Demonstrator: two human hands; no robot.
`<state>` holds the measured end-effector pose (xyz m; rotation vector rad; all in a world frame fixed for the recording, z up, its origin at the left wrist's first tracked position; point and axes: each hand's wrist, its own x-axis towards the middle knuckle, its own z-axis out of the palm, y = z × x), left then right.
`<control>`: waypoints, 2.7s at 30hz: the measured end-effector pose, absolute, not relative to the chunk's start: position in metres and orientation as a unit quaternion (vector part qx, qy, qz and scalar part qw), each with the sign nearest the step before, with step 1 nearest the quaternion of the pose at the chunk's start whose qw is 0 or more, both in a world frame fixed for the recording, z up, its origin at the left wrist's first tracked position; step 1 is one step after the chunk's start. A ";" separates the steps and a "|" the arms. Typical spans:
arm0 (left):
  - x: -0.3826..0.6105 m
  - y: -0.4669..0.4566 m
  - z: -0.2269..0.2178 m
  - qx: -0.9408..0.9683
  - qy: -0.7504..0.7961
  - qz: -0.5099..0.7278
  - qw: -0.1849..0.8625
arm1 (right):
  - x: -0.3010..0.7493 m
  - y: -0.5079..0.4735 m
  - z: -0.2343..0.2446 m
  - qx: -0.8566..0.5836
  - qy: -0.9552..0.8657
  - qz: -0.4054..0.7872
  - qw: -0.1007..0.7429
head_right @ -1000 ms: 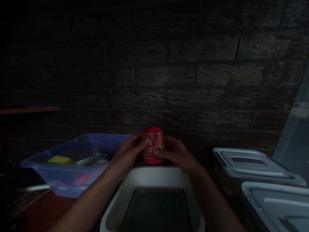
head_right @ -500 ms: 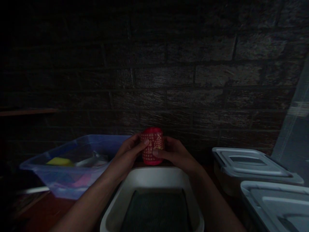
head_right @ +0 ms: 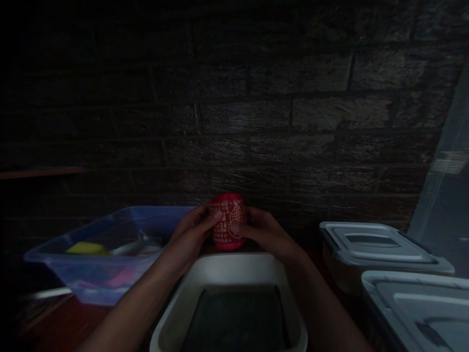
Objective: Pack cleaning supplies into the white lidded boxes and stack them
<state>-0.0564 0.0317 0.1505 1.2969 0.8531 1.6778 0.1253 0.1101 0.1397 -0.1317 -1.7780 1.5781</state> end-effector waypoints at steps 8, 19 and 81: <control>-0.057 0.031 0.150 0.520 0.338 0.668 0.412 | 0.125 0.115 0.136 -0.054 -0.700 0.615 0.357; -0.056 0.030 0.154 0.515 0.355 0.660 0.415 | 0.125 0.111 0.140 -0.058 -0.694 0.610 0.379; -0.049 0.026 0.161 0.516 0.311 0.680 0.419 | 0.126 0.106 0.143 -0.093 -0.701 0.602 0.370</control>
